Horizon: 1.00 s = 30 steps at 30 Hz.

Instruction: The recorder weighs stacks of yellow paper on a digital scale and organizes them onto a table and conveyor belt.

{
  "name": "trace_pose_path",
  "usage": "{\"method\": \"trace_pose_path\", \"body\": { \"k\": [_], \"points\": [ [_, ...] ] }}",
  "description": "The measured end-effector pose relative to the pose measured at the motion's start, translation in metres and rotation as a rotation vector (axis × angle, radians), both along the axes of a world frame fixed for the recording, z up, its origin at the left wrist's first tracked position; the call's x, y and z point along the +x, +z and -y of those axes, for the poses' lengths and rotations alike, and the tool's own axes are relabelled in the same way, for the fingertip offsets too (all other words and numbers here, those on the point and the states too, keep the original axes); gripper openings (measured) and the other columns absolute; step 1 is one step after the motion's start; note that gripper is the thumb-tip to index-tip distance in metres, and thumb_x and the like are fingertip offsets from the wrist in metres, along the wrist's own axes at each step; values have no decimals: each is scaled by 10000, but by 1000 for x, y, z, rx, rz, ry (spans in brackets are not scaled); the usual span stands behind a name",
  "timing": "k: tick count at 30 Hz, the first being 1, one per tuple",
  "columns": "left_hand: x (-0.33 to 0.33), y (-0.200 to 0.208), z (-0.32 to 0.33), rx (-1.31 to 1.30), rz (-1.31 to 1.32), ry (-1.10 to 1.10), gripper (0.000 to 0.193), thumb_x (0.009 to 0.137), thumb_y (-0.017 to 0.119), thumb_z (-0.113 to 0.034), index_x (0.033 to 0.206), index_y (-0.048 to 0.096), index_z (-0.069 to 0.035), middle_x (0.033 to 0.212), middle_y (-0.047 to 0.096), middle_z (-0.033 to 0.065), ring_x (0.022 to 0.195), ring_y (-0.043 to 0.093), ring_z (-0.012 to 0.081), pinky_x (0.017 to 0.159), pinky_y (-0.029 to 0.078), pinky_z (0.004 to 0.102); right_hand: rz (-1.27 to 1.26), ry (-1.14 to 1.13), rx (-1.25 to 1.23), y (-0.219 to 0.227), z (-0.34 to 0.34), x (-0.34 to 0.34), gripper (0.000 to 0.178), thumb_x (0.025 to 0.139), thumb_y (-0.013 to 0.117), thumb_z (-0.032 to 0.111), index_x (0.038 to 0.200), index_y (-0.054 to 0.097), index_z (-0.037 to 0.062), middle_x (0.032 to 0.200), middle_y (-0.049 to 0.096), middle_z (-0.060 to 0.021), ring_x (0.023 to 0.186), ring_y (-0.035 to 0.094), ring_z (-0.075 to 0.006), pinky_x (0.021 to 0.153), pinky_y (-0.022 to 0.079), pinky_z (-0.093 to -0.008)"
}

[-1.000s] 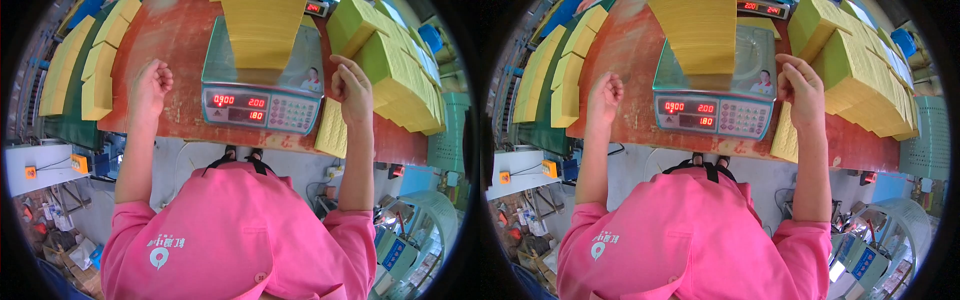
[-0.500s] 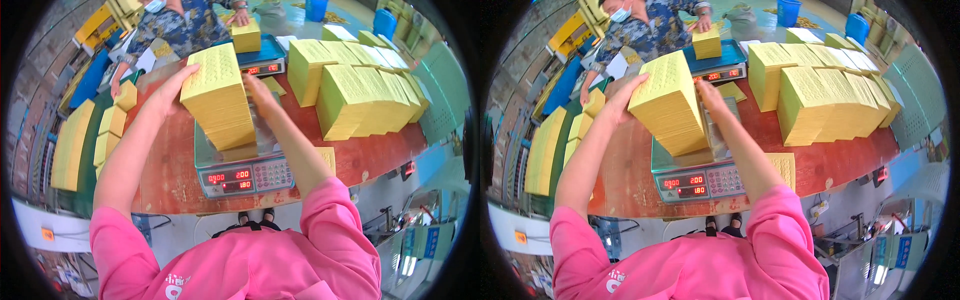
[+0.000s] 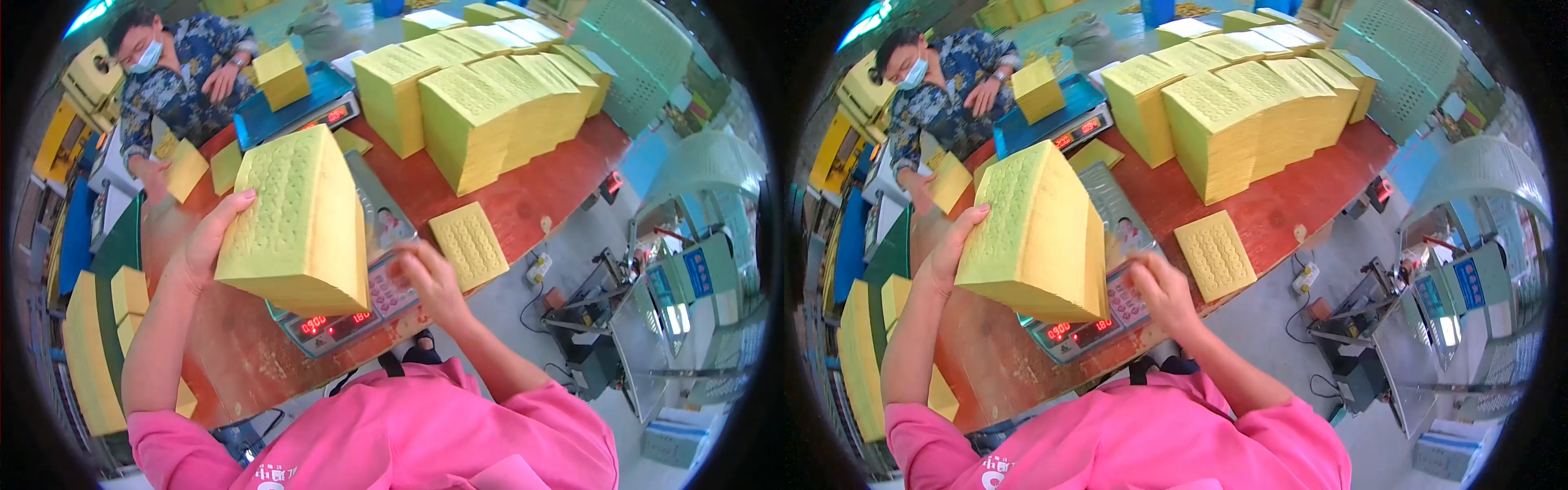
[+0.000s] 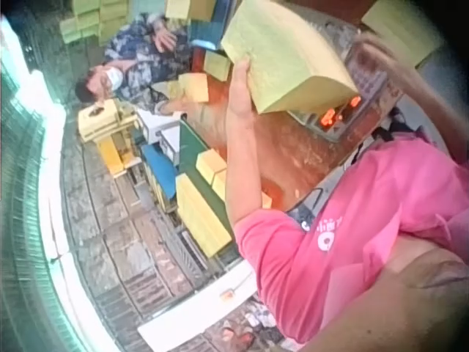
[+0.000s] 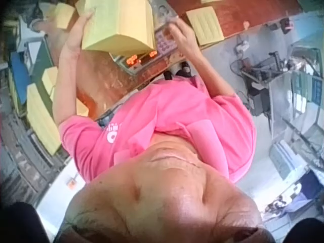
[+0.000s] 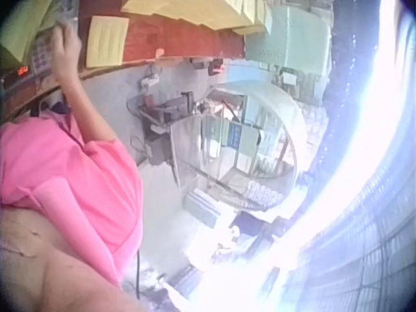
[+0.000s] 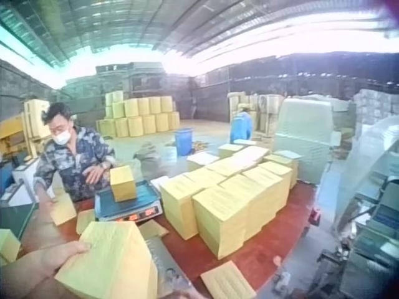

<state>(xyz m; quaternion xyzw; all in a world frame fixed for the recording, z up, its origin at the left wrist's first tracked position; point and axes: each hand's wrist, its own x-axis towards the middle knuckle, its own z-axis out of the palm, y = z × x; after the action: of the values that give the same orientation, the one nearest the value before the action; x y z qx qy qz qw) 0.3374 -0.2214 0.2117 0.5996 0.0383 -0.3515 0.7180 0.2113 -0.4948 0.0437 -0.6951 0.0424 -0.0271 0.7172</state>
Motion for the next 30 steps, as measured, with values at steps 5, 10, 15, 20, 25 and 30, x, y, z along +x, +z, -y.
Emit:
{"method": "trace_pose_path", "body": {
  "k": [5,10,15,20,25,30],
  "points": [
    [15,-10,4,88,169,39,504,939,579,-344,1316,519,-15,1191,647,107,1016,658,174,884,524,305,-524,184,807,-55,-29,-23,428,1006,495,373,1227,586,18,1158,658,-104,1003,644,-170,851,520,-321],
    [3,-17,20,25,138,-124,573,948,550,-398,1368,470,-16,1250,619,107,1072,634,192,937,494,325,-314,214,1026,-46,-33,-9,421,1002,501,365,1299,535,69,1222,631,-43,1094,608,-156,916,490,-331],
    [-54,-9,100,90,181,-81,606,951,506,-444,1360,457,0,1254,612,119,1113,614,214,966,483,353,-243,46,863,-33,44,-52,369,985,532,288,1260,542,42,1133,643,-34,1059,614,-142,908,483,-295],
    [-55,-31,240,-63,84,-298,592,965,485,-418,1377,435,4,1290,582,132,1161,583,219,986,472,363,-169,-200,770,-29,183,-77,377,976,548,264,1247,565,3,1131,650,-54,1010,617,-138,847,476,-278],
    [-31,-75,417,-68,16,-441,614,981,478,-419,1427,369,-11,1363,524,132,1228,532,226,1043,426,381,-162,-348,614,-71,361,-66,396,961,570,305,1236,587,20,1116,662,-52,1027,616,-136,867,474,-285],
    [-9,-101,586,-182,-110,-388,548,991,493,-358,1415,382,-28,1354,526,109,1243,515,233,1071,392,364,-341,-501,592,-71,516,-27,408,972,519,384,1221,610,74,1056,664,-27,925,601,-131,849,475,-305]
  ]
}}
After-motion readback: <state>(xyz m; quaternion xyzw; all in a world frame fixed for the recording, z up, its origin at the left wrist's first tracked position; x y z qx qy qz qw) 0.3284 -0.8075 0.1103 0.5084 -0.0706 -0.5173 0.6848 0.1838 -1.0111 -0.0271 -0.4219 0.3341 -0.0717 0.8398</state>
